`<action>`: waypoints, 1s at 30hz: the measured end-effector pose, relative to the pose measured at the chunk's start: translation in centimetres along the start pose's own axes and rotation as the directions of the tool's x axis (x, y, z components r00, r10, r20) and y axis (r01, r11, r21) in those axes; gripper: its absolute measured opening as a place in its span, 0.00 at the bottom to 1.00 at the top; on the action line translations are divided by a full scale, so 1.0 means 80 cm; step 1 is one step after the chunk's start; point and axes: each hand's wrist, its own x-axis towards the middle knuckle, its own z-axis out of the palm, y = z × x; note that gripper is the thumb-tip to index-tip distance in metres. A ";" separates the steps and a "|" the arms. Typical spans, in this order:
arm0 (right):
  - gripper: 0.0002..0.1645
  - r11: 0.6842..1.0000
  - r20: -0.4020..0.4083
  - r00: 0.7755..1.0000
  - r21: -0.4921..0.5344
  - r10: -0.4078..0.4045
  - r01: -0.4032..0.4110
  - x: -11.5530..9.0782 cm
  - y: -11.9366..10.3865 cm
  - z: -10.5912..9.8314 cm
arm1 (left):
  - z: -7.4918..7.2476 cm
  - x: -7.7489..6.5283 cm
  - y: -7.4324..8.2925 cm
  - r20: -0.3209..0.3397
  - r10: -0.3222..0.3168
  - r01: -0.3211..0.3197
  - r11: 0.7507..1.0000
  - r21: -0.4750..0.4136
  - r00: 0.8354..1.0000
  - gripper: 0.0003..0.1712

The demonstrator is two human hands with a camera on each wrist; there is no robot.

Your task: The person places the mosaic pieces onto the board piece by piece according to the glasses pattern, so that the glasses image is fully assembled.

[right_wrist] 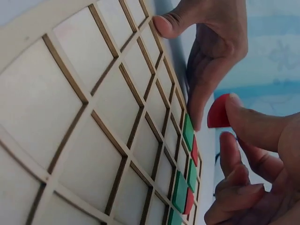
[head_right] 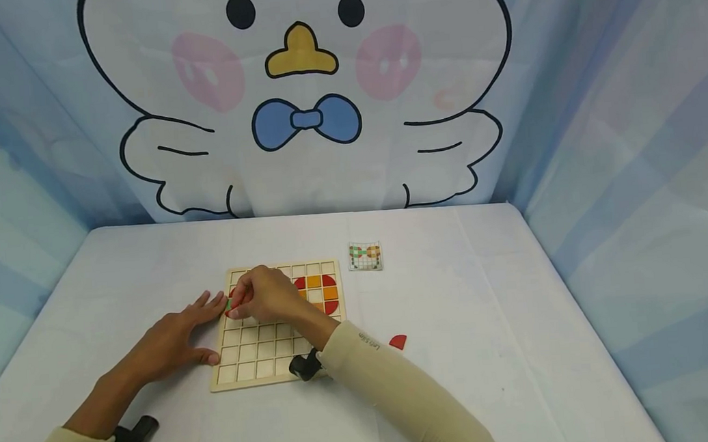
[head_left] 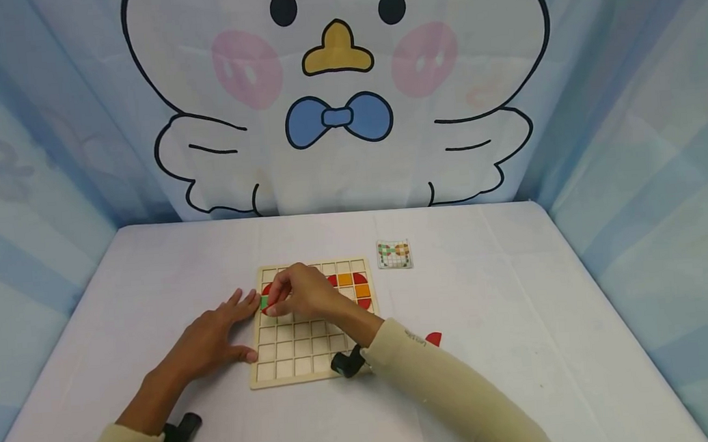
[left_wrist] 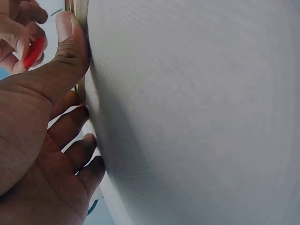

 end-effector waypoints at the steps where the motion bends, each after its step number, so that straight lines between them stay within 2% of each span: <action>1: 0.08 1.000 -0.014 1.000 -0.011 0.009 -0.010 0.000 -0.001 0.002 | 0.000 0.000 0.000 -0.002 0.002 -0.002 1.000 -0.001 1.000 0.65; 7: 0.09 0.992 -0.088 0.994 -0.103 0.058 -0.067 0.004 -0.004 0.014 | 0.000 0.000 0.002 -0.003 -0.013 0.013 1.000 0.003 1.000 0.65; 13: 0.13 0.968 -0.122 0.989 -0.224 0.089 -0.114 0.008 -0.005 0.029 | 0.001 0.001 0.003 0.001 -0.030 0.030 1.000 0.001 1.000 0.65; 18: 0.17 0.943 -0.145 0.986 -0.310 0.080 -0.122 0.010 -0.003 0.036 | 0.000 0.001 0.003 -0.006 -0.017 0.017 1.000 -0.001 1.000 0.64; 25: 0.16 0.916 -0.163 0.986 -0.388 0.044 -0.105 0.012 -0.007 0.040 | 0.000 0.000 0.003 -0.029 0.002 -0.002 1.000 -0.002 1.000 0.64; 30: 0.16 0.917 -0.161 0.986 -0.385 0.040 -0.100 0.013 -0.003 0.040 | 0.002 0.001 0.002 -0.020 0.001 -0.001 1.000 -0.009 1.000 0.64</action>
